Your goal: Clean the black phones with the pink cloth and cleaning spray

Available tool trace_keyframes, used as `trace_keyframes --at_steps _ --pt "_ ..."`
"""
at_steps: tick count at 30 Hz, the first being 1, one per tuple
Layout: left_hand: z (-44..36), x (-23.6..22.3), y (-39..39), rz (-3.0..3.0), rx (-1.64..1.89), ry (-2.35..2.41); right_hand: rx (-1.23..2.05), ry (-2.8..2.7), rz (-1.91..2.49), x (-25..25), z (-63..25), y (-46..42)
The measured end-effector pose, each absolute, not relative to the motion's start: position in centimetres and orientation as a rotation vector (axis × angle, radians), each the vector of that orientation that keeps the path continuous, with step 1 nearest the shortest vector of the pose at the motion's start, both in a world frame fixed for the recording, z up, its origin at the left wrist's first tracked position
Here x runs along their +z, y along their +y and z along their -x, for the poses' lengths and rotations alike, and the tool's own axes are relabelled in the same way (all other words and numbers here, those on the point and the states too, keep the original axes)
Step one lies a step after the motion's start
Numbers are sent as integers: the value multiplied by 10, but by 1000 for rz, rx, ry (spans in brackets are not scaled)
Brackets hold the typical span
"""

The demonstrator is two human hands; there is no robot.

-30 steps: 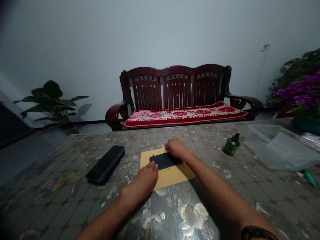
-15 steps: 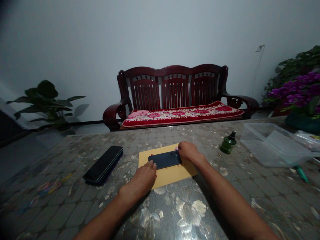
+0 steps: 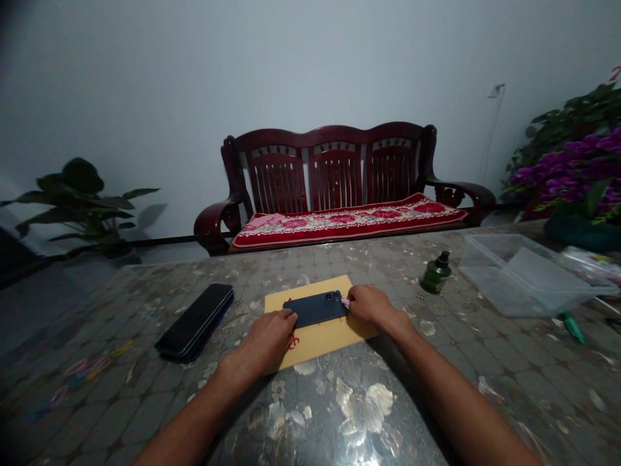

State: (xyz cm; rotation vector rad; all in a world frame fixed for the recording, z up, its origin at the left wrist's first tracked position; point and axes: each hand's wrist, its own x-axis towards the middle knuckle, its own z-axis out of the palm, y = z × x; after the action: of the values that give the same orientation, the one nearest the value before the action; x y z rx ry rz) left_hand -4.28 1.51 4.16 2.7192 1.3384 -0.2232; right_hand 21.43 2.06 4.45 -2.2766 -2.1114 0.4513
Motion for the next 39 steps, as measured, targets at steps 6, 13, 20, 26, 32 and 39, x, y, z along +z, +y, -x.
trace_keyframes --at_steps 6,13,20,26,32,39 --pt "55 46 29 -2654 -68 1230 438 -2246 2261 56 -210 4" --pt "62 42 48 -2467 -100 1183 415 -2208 2291 51 -206 4" --pt "55 43 35 -2544 -167 1325 296 -2147 2220 34 -199 7" --pt "49 49 16 -2555 -281 1428 319 -2076 2137 33 -189 26" --pt "50 44 16 -2521 -194 1267 287 -2026 2116 31 -181 37" --pt "43 43 15 -2496 -182 1312 316 -1946 2122 27 -176 32"
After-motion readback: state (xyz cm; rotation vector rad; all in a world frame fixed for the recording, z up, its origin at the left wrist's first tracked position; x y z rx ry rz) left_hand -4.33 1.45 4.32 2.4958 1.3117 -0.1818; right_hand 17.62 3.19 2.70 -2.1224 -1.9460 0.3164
